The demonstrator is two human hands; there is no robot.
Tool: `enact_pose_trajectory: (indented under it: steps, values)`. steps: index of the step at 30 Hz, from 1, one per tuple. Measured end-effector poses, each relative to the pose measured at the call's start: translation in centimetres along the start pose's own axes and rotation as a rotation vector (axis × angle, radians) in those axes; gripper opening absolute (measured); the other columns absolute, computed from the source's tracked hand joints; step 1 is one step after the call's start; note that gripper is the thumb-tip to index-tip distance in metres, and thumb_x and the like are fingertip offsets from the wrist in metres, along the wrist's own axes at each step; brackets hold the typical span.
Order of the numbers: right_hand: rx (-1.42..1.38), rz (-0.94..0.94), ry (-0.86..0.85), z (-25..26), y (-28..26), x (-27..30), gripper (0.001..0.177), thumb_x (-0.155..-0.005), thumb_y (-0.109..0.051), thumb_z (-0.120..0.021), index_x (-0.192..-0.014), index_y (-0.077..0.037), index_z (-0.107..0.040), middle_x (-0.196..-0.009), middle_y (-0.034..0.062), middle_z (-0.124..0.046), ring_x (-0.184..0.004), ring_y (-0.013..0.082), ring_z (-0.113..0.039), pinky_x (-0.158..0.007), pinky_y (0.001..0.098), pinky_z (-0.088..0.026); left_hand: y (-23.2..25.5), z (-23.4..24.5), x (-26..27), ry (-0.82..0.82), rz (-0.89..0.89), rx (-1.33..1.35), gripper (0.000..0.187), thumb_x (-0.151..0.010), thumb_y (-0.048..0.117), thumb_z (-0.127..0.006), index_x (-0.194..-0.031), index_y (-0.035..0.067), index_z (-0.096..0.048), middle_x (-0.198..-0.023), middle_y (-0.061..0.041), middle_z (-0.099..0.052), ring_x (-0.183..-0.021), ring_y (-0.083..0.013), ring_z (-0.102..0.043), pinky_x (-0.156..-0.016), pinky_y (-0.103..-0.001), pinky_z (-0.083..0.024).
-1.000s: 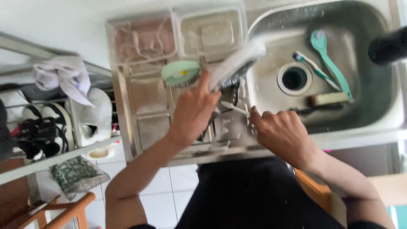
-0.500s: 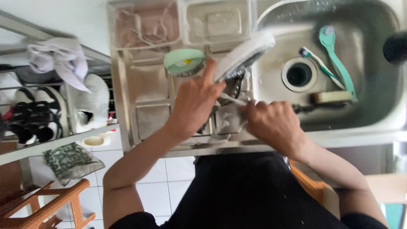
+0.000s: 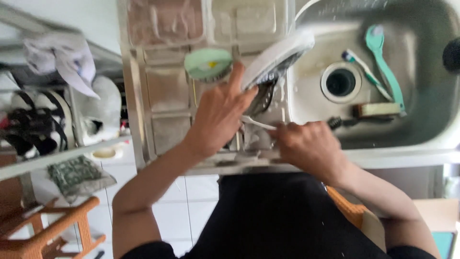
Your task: The person cleans a shoe in a sink, first using a large brush with soap on the exterior and then using a toothbrush to clean the inner edges and interior of the shoe.
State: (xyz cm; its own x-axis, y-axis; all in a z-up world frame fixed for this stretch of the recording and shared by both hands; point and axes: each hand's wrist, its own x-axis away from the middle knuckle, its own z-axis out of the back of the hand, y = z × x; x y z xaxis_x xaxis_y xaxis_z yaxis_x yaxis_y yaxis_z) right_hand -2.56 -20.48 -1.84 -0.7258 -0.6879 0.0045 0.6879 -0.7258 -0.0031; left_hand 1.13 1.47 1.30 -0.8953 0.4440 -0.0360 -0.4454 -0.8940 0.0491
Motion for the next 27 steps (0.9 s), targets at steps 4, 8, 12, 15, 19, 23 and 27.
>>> enact_pose_trajectory:
  steps: [4,8,12,15,19,23,27]
  values:
    - [-0.084,-0.061,-0.058,0.0,-0.1,0.7,0.011,-0.081,-0.030,-0.063,-0.076,-0.021,-0.065,-0.055,-0.0003,-0.062,-0.060,0.0368,-0.074,-0.054,0.0491,-0.055,0.2,-1.4,0.8,-0.064,-0.003,0.054,0.050,-0.074,-0.003,-0.086,-0.118,0.019,-0.077,-0.137,-0.021,-0.045,-0.058,-0.0218,-0.069,-0.049,-0.034,-0.058]
    - [-0.064,-0.070,0.032,0.7,1.4,0.0,0.026,-0.092,-0.033,-0.056,-0.073,-0.018,-0.065,-0.051,0.0070,-0.062,-0.049,0.0363,-0.069,-0.048,0.0489,-0.053,-1.3,0.0,0.2,-0.177,-0.072,0.224,0.073,-0.063,0.011,-0.094,-0.132,0.015,-0.070,-0.143,-0.025,-0.037,-0.065,-0.0331,-0.071,-0.056,-0.044,-0.062]
    - [0.112,-0.001,0.065,1.2,0.6,-0.4,0.032,-0.113,-0.037,-0.053,-0.091,-0.015,-0.055,-0.053,-0.0070,-0.053,-0.035,0.0092,-0.044,-0.032,0.0330,-0.034,-2.6,0.7,-0.8,-0.164,-0.163,0.157,0.088,-0.066,0.009,-0.084,-0.148,0.022,-0.055,-0.141,-0.025,-0.041,-0.053,-0.0145,-0.059,-0.040,-0.026,-0.055]
    - [-0.001,0.012,0.051,1.1,0.9,-0.2,0.031,-0.112,-0.032,-0.053,-0.093,-0.008,-0.057,-0.063,0.0020,-0.060,-0.034,0.0115,-0.050,-0.026,0.0332,-0.037,-2.6,0.3,-1.0,-0.122,-0.247,0.248,0.092,-0.069,0.012,-0.083,-0.153,0.026,-0.048,-0.140,-0.024,-0.046,-0.062,-0.0158,-0.058,-0.045,-0.023,-0.053]
    - [0.131,-0.097,0.123,0.6,0.3,0.6,0.017,-0.105,-0.023,-0.058,-0.093,-0.013,-0.063,-0.079,0.0001,-0.061,-0.046,0.0156,-0.058,-0.032,0.0343,-0.037,-2.1,-1.1,-1.7,0.080,-0.306,0.359,0.074,-0.069,-0.008,-0.075,-0.136,0.025,-0.069,-0.134,-0.024,-0.058,-0.055,-0.0096,-0.059,-0.045,-0.019,-0.053]
    - [0.196,-0.297,0.236,0.3,1.5,1.7,0.016,-0.109,-0.036,-0.070,-0.101,-0.022,-0.071,-0.068,-0.0044,-0.055,-0.044,0.0208,-0.054,-0.037,0.0352,-0.034,-2.3,-2.3,-1.8,0.205,-0.247,0.557,0.069,-0.077,-0.009,-0.078,-0.135,0.027,-0.066,-0.131,-0.017,-0.063,-0.073,-0.0135,-0.066,-0.056,-0.021,-0.062]
    - [0.163,-0.250,0.215,-0.6,-1.1,1.4,0.019,-0.109,-0.032,-0.059,-0.103,-0.014,-0.062,-0.079,0.0021,-0.051,-0.042,0.0144,-0.052,-0.030,0.0348,-0.034,-2.5,-2.7,-2.8,0.226,-0.187,0.496,0.072,-0.078,-0.008,-0.074,-0.140,0.026,-0.062,-0.134,-0.021,-0.061,-0.083,-0.0196,-0.070,-0.062,-0.022,-0.065]
